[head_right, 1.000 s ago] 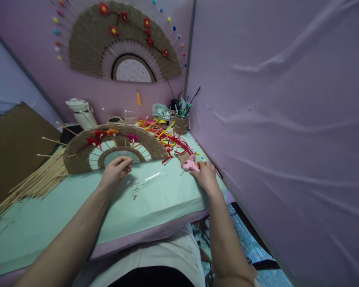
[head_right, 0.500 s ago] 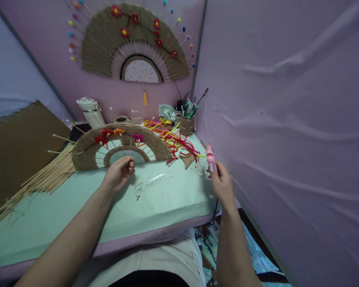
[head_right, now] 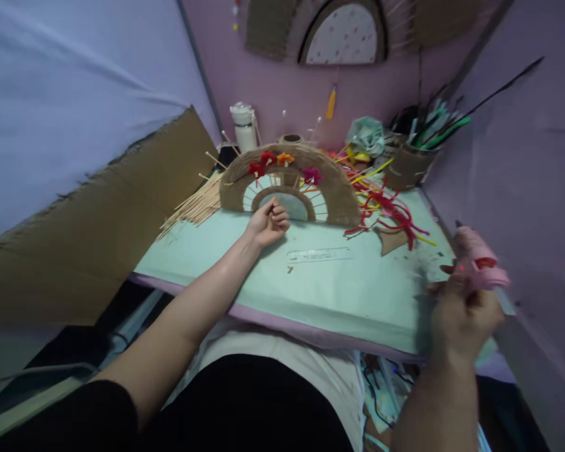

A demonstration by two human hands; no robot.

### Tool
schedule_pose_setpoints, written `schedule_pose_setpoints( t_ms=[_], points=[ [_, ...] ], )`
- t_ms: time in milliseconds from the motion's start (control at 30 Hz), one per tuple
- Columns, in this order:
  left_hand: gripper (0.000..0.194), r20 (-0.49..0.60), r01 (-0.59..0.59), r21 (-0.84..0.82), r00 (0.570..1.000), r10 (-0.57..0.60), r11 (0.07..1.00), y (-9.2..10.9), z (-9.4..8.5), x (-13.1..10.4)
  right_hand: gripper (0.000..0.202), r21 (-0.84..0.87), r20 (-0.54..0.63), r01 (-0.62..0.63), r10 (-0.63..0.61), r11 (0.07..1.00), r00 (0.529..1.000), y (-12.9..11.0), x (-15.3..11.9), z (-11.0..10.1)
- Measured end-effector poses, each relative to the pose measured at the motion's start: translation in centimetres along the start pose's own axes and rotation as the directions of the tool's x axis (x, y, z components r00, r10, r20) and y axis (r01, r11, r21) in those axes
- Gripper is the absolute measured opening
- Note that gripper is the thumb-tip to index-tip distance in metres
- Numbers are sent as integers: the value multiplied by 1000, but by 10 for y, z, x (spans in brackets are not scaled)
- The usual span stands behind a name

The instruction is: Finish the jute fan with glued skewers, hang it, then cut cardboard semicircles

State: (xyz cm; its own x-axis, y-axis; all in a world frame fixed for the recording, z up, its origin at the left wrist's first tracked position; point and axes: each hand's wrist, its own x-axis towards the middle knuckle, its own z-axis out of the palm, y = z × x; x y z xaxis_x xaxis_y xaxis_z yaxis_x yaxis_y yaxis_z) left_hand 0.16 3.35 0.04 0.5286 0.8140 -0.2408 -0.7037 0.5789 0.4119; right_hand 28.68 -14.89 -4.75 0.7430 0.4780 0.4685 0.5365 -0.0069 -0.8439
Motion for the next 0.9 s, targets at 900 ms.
schedule_pose_setpoints(
  t_ms=[900],
  points=[
    [35,28,-39,-248,998,47,968,8,-15,3,50,-9,71,112,-111,994,991,-12,-5,6]
  ],
)
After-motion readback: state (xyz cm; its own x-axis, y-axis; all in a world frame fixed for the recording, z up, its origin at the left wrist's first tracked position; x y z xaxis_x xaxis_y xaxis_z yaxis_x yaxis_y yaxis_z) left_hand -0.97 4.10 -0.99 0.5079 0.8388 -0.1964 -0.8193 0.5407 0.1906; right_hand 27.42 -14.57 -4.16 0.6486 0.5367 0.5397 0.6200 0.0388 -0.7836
